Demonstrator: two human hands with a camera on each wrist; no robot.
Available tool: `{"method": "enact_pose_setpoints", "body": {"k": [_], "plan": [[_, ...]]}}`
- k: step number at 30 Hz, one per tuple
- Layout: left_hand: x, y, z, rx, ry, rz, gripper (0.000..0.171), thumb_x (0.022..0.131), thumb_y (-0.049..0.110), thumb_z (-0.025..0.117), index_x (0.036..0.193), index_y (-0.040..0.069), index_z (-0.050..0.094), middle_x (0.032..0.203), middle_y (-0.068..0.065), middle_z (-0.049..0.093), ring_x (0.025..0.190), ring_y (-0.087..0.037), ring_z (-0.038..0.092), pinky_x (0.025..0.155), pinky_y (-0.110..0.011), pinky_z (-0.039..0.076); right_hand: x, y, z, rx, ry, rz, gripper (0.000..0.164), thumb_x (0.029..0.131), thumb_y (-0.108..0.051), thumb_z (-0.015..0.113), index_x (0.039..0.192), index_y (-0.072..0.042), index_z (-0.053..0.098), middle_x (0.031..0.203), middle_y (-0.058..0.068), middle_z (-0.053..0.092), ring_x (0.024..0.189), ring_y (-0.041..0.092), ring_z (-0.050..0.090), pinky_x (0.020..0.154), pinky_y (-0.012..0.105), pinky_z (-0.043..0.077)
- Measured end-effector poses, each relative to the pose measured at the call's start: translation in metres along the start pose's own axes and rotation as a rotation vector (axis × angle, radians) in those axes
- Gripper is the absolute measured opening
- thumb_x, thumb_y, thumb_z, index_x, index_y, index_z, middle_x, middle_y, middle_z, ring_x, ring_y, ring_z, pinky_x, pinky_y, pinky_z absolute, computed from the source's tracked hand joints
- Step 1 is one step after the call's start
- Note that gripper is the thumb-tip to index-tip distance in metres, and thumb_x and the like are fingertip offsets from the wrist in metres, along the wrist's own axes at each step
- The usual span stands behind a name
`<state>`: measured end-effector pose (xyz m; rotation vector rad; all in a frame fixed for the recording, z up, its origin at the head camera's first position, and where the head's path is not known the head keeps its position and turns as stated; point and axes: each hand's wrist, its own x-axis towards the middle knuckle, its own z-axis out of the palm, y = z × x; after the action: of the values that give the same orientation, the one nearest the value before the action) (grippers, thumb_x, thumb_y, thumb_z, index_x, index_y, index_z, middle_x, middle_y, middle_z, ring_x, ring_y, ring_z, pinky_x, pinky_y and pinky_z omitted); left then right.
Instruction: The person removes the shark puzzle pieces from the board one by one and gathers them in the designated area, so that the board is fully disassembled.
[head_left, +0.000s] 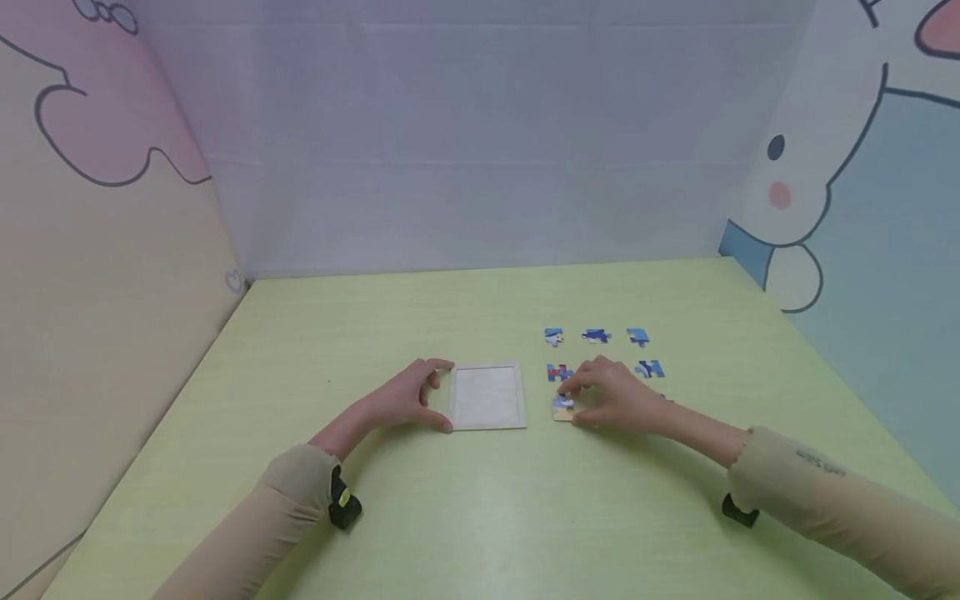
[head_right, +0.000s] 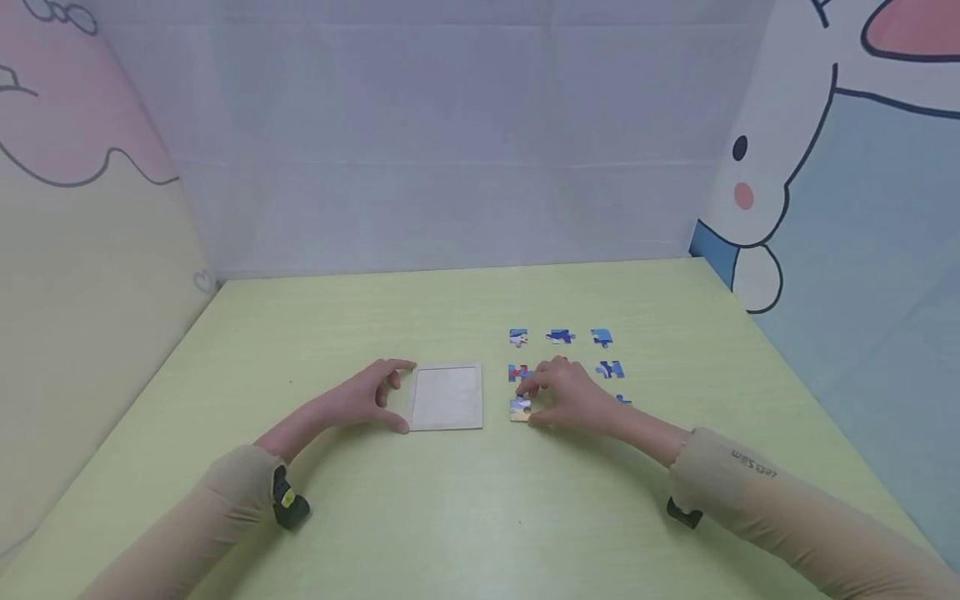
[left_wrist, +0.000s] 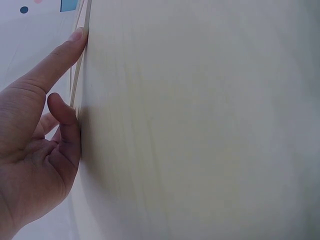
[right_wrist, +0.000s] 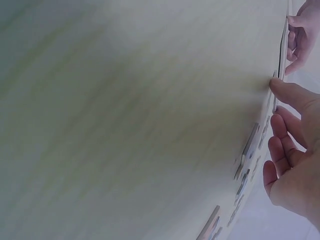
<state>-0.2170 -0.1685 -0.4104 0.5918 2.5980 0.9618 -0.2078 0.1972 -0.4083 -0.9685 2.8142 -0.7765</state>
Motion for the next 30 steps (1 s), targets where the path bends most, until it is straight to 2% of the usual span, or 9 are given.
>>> {"method": "enact_pose_setpoints", "body": {"k": [14,30], "plan": [[0.0019,-0.0037,0.0003,0.010,0.005,-0.020,0.096,0.069,0.030,0.091,0.148,0.011,0.040,0.112,-0.008,0.048,0.082,-0.016,0.046,0.075,-0.026,0.039,0.0018,0.0012,-0.0034,-0.040,-0.066,0.016,0.037,0.074,-0.024,0.085,0.109,-0.022,0.075,0.107,-0.004,0.070,0.102,0.018,0.053,0.084,0.037,0.034],[0.0018,-0.0038,0.0005,0.005,0.003,-0.011,0.096,0.069,0.030,0.091,0.148,0.010,0.040,0.112,-0.009,0.049,0.081,-0.016,0.046,0.074,-0.026,0.039,0.0016,0.0027,-0.0015,-0.031,-0.075,0.032,0.039,0.075,-0.026,0.085,0.112,-0.024,0.074,0.109,-0.006,0.070,0.105,0.016,0.052,0.087,0.038,0.034]]}}
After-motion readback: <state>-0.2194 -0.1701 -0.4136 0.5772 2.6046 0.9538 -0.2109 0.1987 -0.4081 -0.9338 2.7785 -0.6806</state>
